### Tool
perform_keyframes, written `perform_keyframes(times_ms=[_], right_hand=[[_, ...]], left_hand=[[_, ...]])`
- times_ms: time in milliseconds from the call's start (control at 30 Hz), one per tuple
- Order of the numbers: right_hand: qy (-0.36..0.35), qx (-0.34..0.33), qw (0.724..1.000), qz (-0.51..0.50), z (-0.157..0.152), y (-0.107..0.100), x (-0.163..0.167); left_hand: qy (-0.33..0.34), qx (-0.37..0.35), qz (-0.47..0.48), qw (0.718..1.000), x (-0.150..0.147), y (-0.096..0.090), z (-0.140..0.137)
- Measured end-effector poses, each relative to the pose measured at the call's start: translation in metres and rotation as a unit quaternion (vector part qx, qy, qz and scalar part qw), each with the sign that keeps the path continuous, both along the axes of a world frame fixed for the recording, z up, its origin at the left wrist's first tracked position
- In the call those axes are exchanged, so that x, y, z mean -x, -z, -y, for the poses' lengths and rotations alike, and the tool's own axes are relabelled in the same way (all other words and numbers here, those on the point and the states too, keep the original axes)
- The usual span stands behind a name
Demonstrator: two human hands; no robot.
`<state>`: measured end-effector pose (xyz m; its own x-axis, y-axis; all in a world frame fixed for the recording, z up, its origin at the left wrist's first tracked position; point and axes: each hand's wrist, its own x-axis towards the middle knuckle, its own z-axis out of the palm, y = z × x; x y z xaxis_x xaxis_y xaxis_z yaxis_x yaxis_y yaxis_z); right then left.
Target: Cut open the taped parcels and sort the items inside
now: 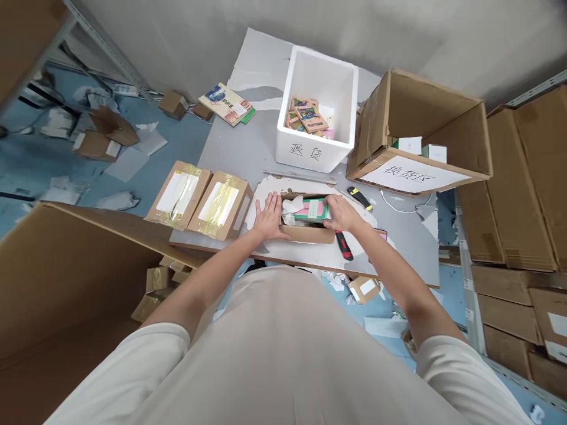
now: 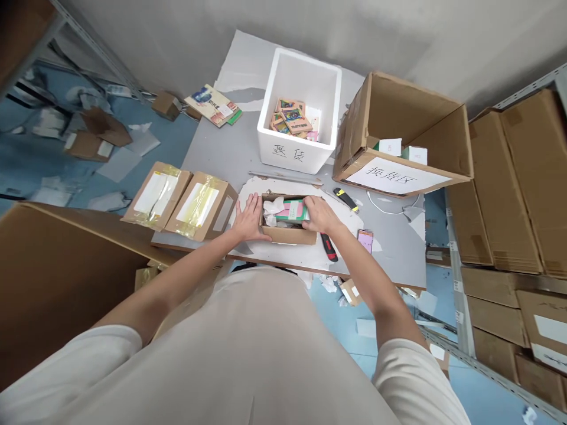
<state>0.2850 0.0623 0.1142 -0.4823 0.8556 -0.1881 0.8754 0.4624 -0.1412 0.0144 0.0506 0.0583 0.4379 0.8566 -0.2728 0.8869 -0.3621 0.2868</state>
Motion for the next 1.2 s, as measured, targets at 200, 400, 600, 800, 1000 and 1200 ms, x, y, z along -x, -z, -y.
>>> perform_keyframes(times_ms=[200,400,600,800,1000,1200], right_hand=[[0.055,-0.077,0.982,-0.161,0.015,0.022,0.017],[0.034,-0.025,0.992,-0.122,0.016,0.032,0.028],[0.032,-0.064,0.988,-0.137,0.011,-0.044,0.006],[0.051,-0.103,0.983,-0.145,0.069,-0.119,-0.021],[0.032,-0.014,0.990,-0.140,0.091,-0.033,0.004],[0.018,0.042,0.983,-0.175,0.078,0.030,0.016]], left_hand=[[0.008,-0.003,-0.010,1.000,-0.006,-0.004,-0.005],[0.044,-0.022,-0.022,0.999,-0.011,-0.009,0.000],[0.008,-0.013,-0.029,0.999,-0.021,-0.007,-0.030],[-0.005,-0.001,-0.023,1.000,-0.032,-0.010,-0.089],[0.037,-0.034,0.011,0.999,-0.027,-0.022,-0.087],[0.092,-0.076,0.189,0.975,-0.018,-0.030,-0.003]])
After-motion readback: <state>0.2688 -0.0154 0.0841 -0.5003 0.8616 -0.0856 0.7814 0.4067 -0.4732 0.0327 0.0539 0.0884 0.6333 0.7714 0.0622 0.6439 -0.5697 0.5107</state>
